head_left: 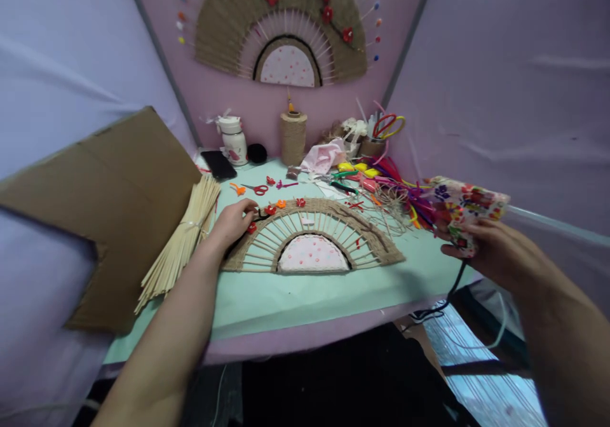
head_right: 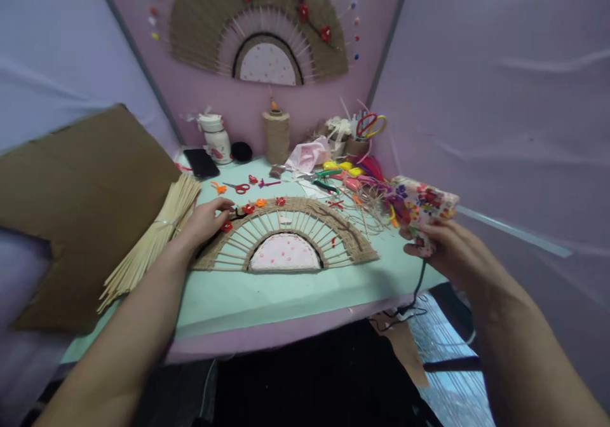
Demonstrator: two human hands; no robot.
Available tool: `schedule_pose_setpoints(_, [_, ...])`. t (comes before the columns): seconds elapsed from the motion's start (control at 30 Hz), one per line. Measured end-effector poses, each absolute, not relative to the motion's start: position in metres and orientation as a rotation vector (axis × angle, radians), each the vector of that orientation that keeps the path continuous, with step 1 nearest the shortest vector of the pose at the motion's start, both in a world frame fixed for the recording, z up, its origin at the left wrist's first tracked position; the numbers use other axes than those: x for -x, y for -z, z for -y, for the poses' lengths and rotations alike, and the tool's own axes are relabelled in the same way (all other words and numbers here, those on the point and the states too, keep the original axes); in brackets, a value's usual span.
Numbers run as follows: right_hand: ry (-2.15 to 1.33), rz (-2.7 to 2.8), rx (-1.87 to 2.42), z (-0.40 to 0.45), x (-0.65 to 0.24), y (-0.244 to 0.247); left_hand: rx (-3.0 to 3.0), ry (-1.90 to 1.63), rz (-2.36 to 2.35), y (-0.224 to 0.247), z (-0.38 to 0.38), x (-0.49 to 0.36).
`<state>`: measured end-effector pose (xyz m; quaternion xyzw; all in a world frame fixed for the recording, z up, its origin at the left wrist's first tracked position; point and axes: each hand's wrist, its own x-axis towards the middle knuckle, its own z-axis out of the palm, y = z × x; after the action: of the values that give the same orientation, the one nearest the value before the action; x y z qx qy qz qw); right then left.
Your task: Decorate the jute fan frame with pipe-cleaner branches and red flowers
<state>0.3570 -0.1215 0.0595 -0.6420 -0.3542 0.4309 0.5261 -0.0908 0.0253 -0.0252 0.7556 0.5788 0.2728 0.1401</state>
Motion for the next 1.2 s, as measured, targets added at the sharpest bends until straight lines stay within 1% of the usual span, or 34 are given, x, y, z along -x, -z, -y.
schedule_pose_setpoints(0.17, [-1.402, 1.168, 1.385, 0.082, -0.276, -0.066, -2.174, -0.795, -1.712, 0.026, -0.025, 0.09])
schedule_pose_setpoints(0.3, [-1.522, 1.478, 1.387, 0.04, -0.212, -0.063, -2.19, -0.878, -1.697, 0.025, -0.029, 0.089])
schedule_pose_setpoints(0.53, [-1.784, 1.492, 1.418, -0.018, -0.142, -0.04, -2.166, -0.83, -1.654, 0.03, -0.038, 0.088])
schedule_pose_setpoints(0.67, [-1.776, 1.522, 1.503, -0.028, -0.128, -0.036, -2.147, -0.835, -1.698, 0.031, -0.036, 0.089])
schedule_pose_setpoints(0.9, [-1.835, 1.513, 1.459, -0.038, -0.134, -0.031, -2.038, -0.848, -1.757, 0.023, -0.03, 0.085])
schedule_pose_setpoints(1.1, [-1.903, 1.477, 1.481, -0.049, -0.138, -0.023, -1.902, -0.776, -2.071, 0.023, -0.022, 0.073])
schedule_pose_setpoints(1.2, [-1.964, 1.489, 1.49, -0.055, -0.138, -0.022, -1.902, -0.771, -2.146, 0.025, -0.02, 0.066])
